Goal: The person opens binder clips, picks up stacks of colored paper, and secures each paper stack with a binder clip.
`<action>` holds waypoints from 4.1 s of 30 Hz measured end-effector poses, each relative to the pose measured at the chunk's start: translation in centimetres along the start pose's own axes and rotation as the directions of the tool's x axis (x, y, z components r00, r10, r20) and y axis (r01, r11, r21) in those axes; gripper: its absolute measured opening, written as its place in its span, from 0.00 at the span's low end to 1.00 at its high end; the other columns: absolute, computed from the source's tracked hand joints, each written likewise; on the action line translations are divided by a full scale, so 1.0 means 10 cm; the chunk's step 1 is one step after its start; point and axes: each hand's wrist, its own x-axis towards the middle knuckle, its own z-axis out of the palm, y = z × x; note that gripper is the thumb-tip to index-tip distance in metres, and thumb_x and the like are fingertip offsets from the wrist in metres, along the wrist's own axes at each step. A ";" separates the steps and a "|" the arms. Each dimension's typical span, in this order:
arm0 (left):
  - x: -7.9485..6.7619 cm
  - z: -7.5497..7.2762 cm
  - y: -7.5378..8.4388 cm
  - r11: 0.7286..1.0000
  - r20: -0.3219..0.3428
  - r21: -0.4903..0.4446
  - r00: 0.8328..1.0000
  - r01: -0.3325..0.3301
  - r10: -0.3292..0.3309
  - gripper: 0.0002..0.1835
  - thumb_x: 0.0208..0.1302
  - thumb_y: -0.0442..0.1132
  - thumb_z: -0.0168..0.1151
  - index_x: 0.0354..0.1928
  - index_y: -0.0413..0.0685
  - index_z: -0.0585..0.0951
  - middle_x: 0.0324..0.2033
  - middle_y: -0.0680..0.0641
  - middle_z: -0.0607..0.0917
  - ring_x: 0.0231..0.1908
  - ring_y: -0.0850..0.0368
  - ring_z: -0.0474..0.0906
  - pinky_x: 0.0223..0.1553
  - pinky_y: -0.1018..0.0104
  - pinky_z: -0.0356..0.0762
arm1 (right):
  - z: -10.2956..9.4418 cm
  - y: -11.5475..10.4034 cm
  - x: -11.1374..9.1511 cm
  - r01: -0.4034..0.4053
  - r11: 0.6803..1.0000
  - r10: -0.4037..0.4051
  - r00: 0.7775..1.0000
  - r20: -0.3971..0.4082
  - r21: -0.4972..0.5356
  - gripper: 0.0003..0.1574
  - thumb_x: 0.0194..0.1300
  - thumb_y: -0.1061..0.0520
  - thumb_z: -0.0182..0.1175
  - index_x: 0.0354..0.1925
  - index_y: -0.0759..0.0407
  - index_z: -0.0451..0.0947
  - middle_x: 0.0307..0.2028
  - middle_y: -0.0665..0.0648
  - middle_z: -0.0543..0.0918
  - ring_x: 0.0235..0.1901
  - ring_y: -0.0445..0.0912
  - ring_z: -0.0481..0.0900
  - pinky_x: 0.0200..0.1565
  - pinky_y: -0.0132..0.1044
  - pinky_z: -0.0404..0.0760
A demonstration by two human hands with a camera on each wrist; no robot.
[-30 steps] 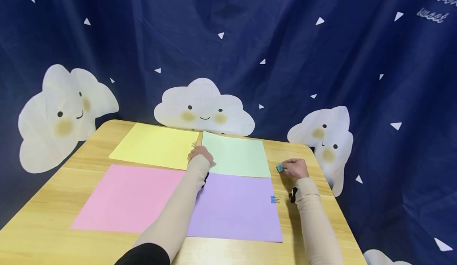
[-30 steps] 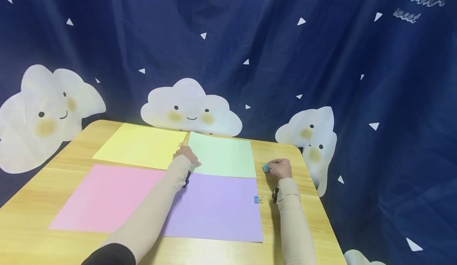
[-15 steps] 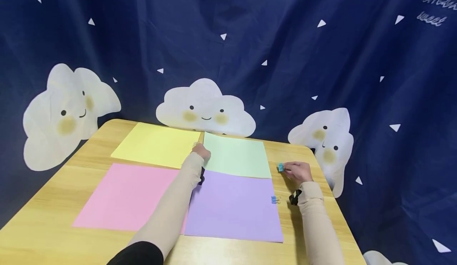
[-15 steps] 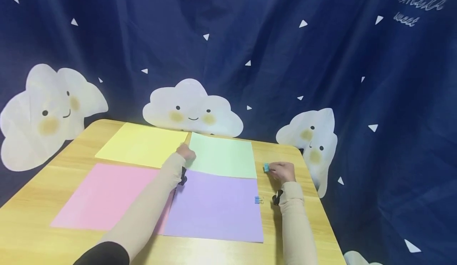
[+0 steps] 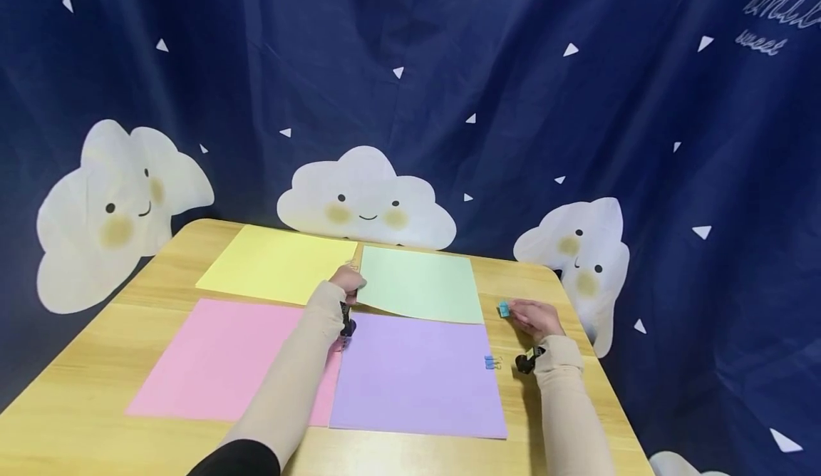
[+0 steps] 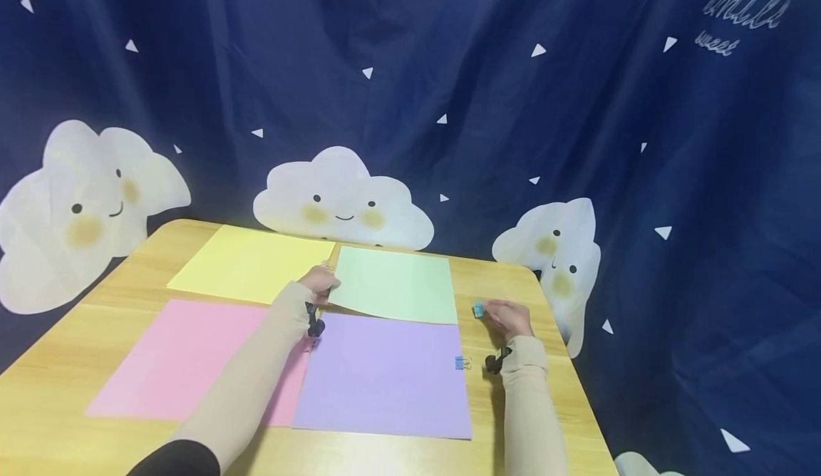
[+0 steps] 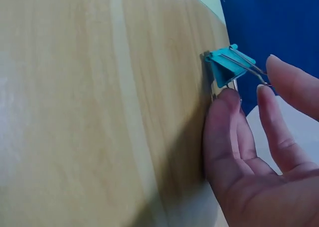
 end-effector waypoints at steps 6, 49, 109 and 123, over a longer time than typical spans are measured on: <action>0.05 0.01 -0.06 0.982 0.048 -0.185 0.999 0.028 -0.019 0.05 0.67 0.26 0.54 0.32 0.38 0.73 0.11 0.55 0.72 0.11 0.66 0.71 0.14 0.73 0.79 | -0.05 0.03 0.02 -0.006 0.999 0.005 1.000 0.008 0.052 0.29 0.69 0.70 0.63 0.66 0.75 0.72 0.31 0.52 0.92 0.34 0.40 0.91 0.48 0.32 0.90; -0.16 -0.12 -0.15 0.905 0.116 -0.425 0.990 -0.029 0.086 0.24 0.74 0.27 0.50 0.69 0.23 0.67 0.14 0.50 0.84 0.05 0.69 0.62 0.24 0.75 0.86 | 0.06 0.11 0.08 0.023 0.999 -0.027 0.994 -0.106 -0.040 0.16 0.72 0.60 0.65 0.49 0.70 0.73 0.18 0.47 0.85 0.19 0.35 0.81 0.28 0.26 0.85; -0.44 -0.28 -0.33 0.843 0.002 -0.520 0.986 -0.139 0.165 0.28 0.75 0.32 0.53 0.71 0.23 0.64 0.40 0.51 0.81 0.31 0.67 0.80 0.40 0.67 0.90 | 0.03 0.12 -0.02 0.012 0.992 -0.025 0.995 -0.099 -0.129 0.15 0.72 0.53 0.66 0.30 0.60 0.86 0.21 0.47 0.86 0.24 0.38 0.81 0.29 0.26 0.83; -0.49 -0.35 -0.41 0.812 -0.017 -0.568 0.988 -0.135 0.153 0.29 0.77 0.33 0.53 0.73 0.25 0.62 0.40 0.52 0.83 0.34 0.66 0.84 0.40 0.68 0.91 | 0.05 0.12 0.00 0.017 0.997 -0.026 0.993 -0.116 -0.079 0.17 0.72 0.56 0.66 0.25 0.58 0.84 0.19 0.48 0.85 0.21 0.37 0.80 0.28 0.26 0.84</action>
